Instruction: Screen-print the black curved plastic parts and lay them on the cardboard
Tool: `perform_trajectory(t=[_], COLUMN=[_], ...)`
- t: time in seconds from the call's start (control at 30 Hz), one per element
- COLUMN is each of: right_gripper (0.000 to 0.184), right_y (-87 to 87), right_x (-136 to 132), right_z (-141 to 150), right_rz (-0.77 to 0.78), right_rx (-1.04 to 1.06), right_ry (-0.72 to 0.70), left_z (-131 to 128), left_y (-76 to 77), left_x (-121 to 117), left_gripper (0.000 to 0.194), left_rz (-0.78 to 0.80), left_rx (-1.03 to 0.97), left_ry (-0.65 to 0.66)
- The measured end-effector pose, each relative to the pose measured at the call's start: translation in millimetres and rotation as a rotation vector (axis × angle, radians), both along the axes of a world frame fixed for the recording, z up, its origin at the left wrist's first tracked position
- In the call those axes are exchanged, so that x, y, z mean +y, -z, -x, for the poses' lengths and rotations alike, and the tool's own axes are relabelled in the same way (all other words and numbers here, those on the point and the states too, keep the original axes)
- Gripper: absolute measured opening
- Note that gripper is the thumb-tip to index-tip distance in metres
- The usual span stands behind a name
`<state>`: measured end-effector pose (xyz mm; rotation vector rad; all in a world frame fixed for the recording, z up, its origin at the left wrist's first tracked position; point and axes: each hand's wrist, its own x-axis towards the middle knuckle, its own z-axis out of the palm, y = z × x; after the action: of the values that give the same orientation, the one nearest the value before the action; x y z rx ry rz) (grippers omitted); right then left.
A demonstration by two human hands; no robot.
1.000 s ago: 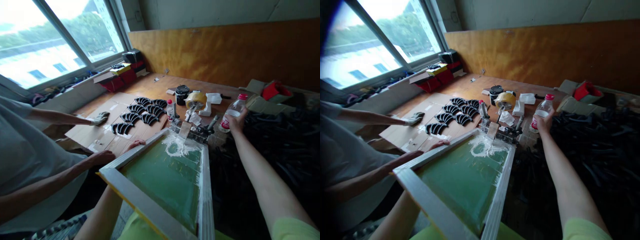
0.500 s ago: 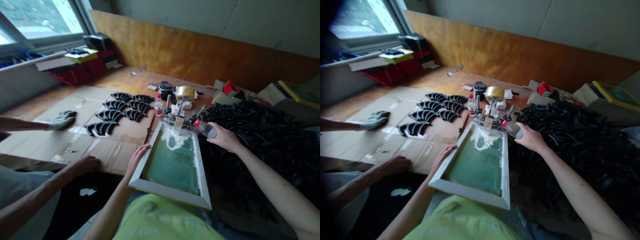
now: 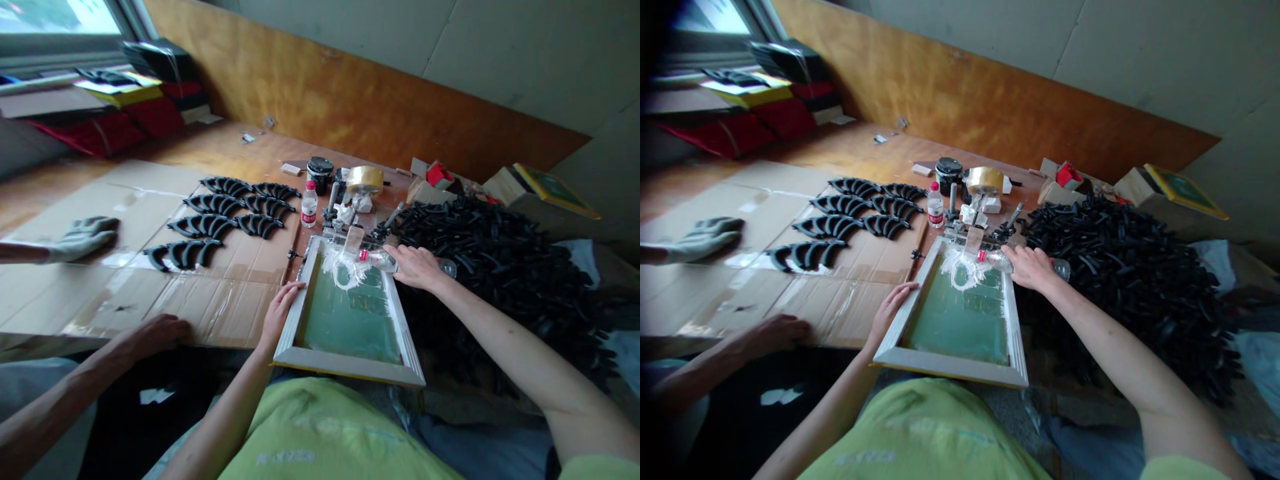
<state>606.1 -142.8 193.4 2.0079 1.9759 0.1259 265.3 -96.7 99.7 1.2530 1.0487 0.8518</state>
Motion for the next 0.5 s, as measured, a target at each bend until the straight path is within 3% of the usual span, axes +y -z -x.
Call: perform_trajectory(t=[0.27,0.5], right_gripper=[0.058,0.061], right_y=[7.6,-0.1], right_x=[3.0,-11.2], right_z=[1.1,-8.8], right_rz=[0.004,-0.020], right_rx=[-0.020,0.008], right_ry=[-0.053,0.037], left_z=[-0.3,-1.0], left_y=[2.1,-1.1], left_x=[-1.2,-0.9], left_gripper=[0.038,0.043], left_rz=[0.007,-0.020], left_rx=[-0.015,0.043], left_ry=[0.000,-0.015])
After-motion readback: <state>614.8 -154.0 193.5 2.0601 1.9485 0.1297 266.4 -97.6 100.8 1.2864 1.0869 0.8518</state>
